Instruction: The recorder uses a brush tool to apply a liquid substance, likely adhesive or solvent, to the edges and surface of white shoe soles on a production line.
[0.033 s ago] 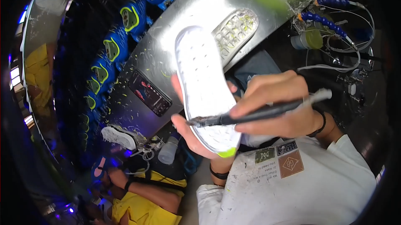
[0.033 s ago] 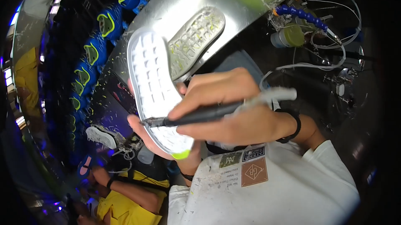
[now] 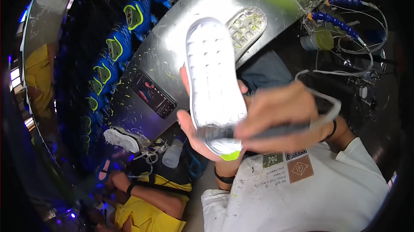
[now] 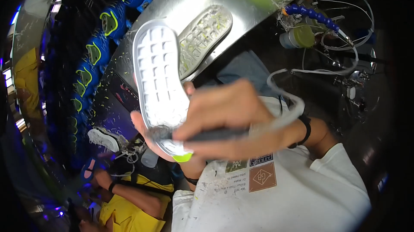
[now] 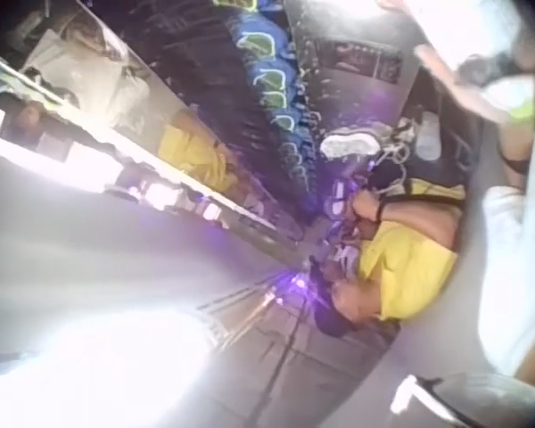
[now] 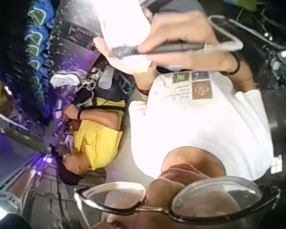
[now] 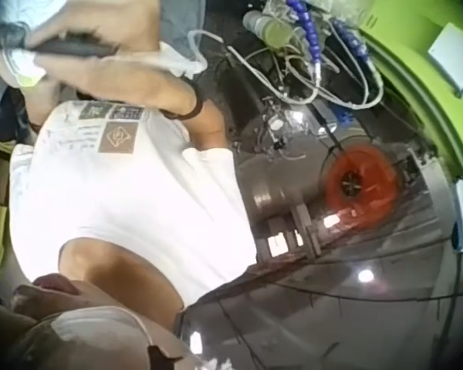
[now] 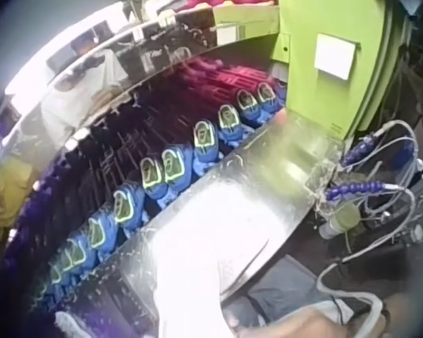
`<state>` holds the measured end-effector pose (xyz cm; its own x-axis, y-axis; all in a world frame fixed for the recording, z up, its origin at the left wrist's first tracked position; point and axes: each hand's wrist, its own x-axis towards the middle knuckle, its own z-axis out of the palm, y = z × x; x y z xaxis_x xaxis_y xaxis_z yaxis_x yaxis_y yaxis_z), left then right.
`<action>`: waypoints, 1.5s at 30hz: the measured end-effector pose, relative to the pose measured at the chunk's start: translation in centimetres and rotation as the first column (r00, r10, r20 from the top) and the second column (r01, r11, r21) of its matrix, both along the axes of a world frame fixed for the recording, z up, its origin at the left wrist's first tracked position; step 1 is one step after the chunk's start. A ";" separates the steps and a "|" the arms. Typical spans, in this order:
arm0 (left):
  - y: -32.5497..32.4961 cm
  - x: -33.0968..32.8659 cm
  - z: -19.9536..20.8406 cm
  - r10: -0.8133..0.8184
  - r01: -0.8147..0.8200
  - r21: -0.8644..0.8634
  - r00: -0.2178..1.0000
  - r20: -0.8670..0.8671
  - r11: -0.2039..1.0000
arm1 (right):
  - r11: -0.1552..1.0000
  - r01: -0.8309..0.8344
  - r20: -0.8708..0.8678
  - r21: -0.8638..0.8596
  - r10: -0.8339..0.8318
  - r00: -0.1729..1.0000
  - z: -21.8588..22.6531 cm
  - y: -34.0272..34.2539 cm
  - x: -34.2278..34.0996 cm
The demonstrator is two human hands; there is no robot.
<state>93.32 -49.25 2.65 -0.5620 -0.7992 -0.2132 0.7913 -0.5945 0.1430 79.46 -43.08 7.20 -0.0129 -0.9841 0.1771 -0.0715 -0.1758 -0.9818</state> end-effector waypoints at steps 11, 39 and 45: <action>-3.0 0.2 2.7 -0.342 0.345 -0.072 0.938 0.050 0.936 | 0.817 -0.435 -0.012 -0.379 0.466 0.885 1.4 -1.4 -4.9; -4.6 2.8 1.6 -0.054 0.041 -0.115 0.992 -0.110 0.992 | 0.878 0.029 -0.494 -0.478 -0.296 0.818 0.3 -3.5 1.4; -5.0 1.6 4.7 -0.033 0.064 -0.331 0.995 0.099 0.942 | 0.728 0.646 -0.043 -0.231 -0.671 0.741 4.8 -7.9 -1.4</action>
<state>94.94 -54.22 7.37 -0.5923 -0.8057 0.0084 0.7372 -0.5377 0.4091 78.06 -50.94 11.96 -0.6119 -0.6823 0.4001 -0.3491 -0.2209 -0.9107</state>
